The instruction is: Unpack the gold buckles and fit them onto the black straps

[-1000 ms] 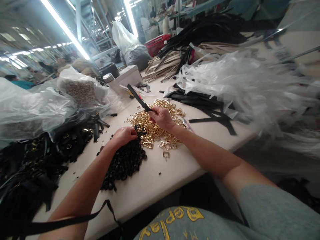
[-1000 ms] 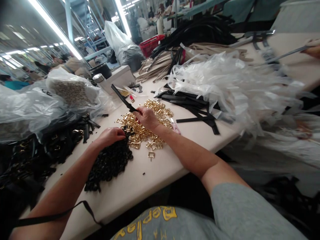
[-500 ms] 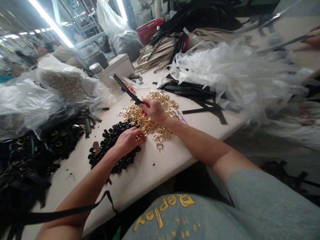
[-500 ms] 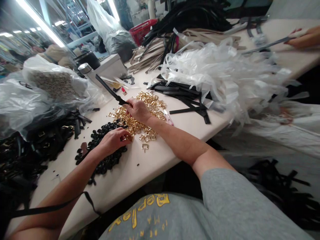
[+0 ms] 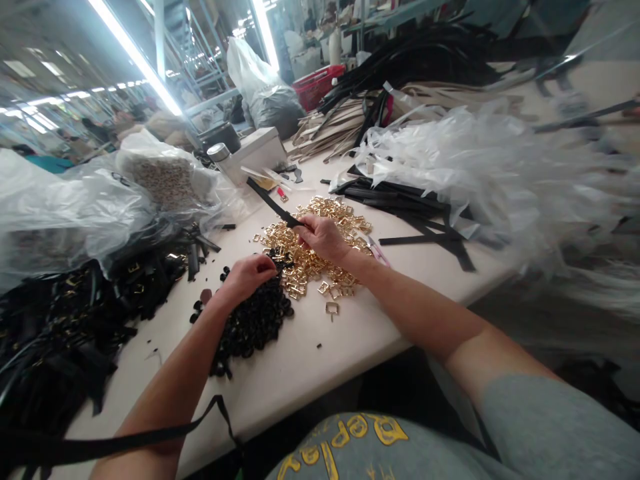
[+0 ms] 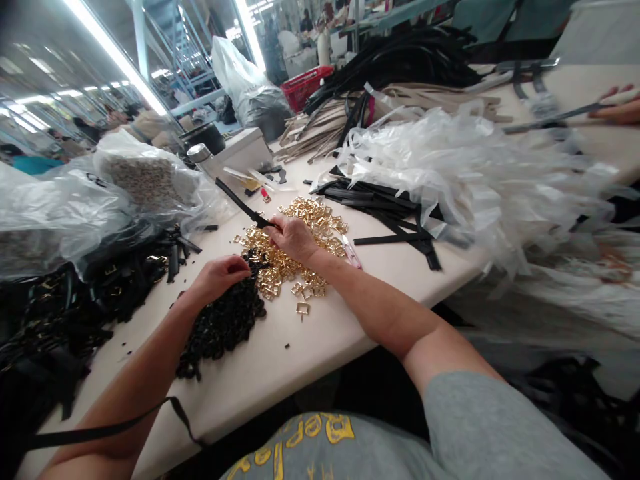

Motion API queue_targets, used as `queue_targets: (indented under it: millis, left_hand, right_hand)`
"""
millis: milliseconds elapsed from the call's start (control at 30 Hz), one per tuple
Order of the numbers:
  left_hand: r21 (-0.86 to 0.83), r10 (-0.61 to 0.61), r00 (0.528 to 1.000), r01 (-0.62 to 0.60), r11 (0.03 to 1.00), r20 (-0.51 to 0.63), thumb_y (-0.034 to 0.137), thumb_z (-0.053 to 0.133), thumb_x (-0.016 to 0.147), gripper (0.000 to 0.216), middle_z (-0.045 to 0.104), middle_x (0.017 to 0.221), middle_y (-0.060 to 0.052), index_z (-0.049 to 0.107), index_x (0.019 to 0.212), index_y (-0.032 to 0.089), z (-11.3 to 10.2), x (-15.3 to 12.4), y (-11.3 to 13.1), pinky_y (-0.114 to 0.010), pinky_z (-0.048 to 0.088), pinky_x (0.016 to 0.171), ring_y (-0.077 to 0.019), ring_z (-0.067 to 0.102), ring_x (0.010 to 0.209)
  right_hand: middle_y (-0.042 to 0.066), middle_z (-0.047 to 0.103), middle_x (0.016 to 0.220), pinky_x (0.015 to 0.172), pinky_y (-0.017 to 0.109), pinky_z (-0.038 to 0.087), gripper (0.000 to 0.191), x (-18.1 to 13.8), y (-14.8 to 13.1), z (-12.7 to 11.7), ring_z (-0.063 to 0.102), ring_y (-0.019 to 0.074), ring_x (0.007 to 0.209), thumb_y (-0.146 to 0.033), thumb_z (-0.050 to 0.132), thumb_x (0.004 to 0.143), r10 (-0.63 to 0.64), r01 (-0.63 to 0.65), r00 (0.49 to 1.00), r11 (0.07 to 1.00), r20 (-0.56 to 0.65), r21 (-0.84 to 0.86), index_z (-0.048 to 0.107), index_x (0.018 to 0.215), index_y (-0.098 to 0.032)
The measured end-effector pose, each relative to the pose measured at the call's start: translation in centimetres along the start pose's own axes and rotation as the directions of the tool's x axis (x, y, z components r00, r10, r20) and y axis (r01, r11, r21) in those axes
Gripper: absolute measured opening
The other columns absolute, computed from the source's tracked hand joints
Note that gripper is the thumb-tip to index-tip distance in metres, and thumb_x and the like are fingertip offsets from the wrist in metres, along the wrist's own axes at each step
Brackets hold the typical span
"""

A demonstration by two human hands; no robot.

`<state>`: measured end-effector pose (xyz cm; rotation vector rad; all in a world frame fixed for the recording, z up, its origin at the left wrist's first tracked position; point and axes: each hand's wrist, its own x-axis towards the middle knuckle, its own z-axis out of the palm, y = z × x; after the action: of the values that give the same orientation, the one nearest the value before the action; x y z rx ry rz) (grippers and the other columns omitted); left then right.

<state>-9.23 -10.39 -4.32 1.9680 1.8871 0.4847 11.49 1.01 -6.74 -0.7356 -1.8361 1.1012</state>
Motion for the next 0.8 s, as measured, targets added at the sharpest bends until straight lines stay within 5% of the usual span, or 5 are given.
queue_targets:
  millis: [167,367,567,700,800]
  left_hand:
    - [0.116,-0.095,0.989,0.108,0.987,-0.115,0.034,0.069,0.076,0.011,0.070,0.079,-0.002,0.074,0.076,0.024,-2.3,2.2,-2.8,-0.031,0.044,0.073,-0.0188,0.061,0.071]
    - [0.309,-0.061,0.998,0.052,0.950,0.019,0.025,0.068,0.075,0.012,0.071,0.088,-0.003,0.078,0.081,0.028,-1.0,4.5,-3.8,-0.031,0.045,0.077,-0.0211,0.063,0.080]
    - [0.349,-0.090,0.992,0.114,0.930,-0.083,0.024,0.065,0.075,0.012,0.070,0.087,-0.005,0.077,0.074,0.025,-0.4,4.8,-2.7,-0.032,0.046,0.077,-0.0219,0.063,0.080]
    - [-0.015,-0.143,0.926,0.147,0.989,-0.348,0.027,0.066,0.073,0.009,0.069,0.080,-0.005,0.072,0.069,0.021,-0.3,3.0,-1.3,-0.033,0.048,0.078,-0.0203,0.063,0.076]
    - [-0.601,-0.341,0.866,0.059,0.797,-0.366,0.041,0.073,0.071,0.022,0.069,0.075,-0.003,0.071,0.075,0.019,0.2,0.4,0.0,-0.029,0.050,0.071,-0.0172,0.064,0.070]
  right_hand:
    - [-0.002,0.062,0.063,0.058,0.024,0.042,0.017,-0.1,-0.2,-0.1,0.055,0.0079,0.054,-0.028,0.057,0.095,0.023,-0.022,1.000,0.999,0.017,-0.033,0.064,0.091,-0.014]
    - [-0.001,0.064,0.064,0.058,0.023,0.043,0.017,-0.1,-0.3,-0.1,0.056,0.0078,0.054,-0.028,0.056,0.095,0.029,-0.029,1.000,0.999,0.008,-0.032,0.063,0.091,-0.013]
    - [-0.001,0.063,0.062,0.054,0.022,0.043,0.018,-0.4,-0.7,0.4,0.057,0.0076,0.051,-0.028,0.057,0.094,0.046,-0.048,0.998,0.998,0.047,0.044,0.062,0.084,-0.014]
    - [-0.001,0.064,0.062,0.049,0.021,0.044,0.018,-0.9,-1.0,1.2,0.057,0.0086,0.049,-0.030,0.056,0.094,0.096,-0.117,0.987,0.977,0.127,0.177,0.060,0.085,-0.014]
    - [0.000,0.064,0.064,0.047,0.022,0.044,0.019,-1.4,-1.3,1.9,0.057,0.0099,0.048,-0.030,0.054,0.094,0.109,-0.153,0.974,0.962,0.197,0.224,0.058,0.085,-0.014]
